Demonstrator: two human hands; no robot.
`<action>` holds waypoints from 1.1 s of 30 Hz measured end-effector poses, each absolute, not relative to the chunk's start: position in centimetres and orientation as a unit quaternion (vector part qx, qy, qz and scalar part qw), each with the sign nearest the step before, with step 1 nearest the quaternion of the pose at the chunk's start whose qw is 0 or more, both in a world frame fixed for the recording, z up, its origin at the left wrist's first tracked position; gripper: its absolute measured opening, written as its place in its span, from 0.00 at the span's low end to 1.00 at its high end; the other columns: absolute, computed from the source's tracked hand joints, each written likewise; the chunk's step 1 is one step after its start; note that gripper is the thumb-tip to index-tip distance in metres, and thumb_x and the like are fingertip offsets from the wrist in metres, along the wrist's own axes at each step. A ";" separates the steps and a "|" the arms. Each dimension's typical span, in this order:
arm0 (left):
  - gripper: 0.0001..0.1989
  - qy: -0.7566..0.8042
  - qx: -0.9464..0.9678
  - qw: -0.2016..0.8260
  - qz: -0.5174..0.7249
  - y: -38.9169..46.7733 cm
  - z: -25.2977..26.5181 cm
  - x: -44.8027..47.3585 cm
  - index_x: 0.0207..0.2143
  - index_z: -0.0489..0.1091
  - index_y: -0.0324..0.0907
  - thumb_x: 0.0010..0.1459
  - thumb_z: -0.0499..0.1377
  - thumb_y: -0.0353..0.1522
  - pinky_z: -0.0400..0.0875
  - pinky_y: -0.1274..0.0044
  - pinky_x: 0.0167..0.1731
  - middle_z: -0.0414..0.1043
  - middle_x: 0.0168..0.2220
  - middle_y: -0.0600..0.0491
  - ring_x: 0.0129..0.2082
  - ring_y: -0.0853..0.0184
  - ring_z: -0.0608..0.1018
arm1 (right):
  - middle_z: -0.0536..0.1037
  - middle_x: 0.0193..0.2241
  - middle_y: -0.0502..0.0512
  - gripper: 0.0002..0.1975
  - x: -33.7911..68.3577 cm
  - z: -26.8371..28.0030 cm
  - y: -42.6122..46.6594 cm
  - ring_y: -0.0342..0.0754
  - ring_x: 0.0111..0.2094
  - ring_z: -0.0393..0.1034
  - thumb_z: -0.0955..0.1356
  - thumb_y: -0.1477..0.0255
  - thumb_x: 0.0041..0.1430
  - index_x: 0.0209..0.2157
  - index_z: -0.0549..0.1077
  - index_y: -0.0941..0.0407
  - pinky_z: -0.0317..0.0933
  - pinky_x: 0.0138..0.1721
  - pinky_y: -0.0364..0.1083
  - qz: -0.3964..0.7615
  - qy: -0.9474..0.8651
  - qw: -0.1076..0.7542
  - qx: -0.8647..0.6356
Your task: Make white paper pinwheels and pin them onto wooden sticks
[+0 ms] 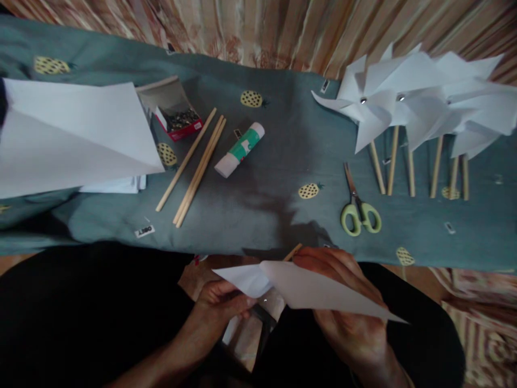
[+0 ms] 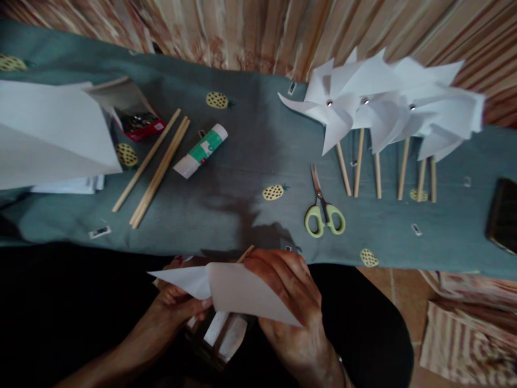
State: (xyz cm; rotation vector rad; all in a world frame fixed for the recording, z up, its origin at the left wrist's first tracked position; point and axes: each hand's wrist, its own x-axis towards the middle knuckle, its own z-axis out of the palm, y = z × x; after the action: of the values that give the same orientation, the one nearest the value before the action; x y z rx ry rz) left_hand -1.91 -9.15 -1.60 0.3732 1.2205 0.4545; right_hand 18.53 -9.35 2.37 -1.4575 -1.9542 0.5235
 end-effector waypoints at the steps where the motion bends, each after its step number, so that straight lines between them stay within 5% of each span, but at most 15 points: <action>1: 0.08 0.563 0.174 0.780 0.210 -9.1 -1.6 -1.9 0.17 0.72 0.39 0.39 0.67 0.33 0.59 0.81 0.22 0.67 0.16 0.59 0.17 0.75 0.64 | 0.78 0.42 0.58 0.14 18.5 2.4 -9.4 0.51 0.45 0.71 0.64 0.80 0.60 0.47 0.71 0.57 0.65 0.46 0.51 0.199 -0.744 0.319 -0.552; 33: 0.09 0.549 0.177 0.793 0.197 -9.4 -1.6 -2.1 0.16 0.73 0.40 0.42 0.67 0.34 0.60 0.82 0.22 0.66 0.15 0.58 0.17 0.76 0.64 | 0.78 0.40 0.57 0.11 18.3 2.5 -8.8 0.48 0.45 0.70 0.64 0.80 0.61 0.45 0.71 0.58 0.64 0.47 0.49 0.228 -0.738 0.313 -0.553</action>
State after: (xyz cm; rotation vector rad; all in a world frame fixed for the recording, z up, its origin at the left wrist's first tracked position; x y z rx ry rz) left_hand -2.09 -9.41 -1.59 0.3808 1.1805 0.4245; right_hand 18.33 -8.82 2.54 -1.4581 -1.9464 0.6025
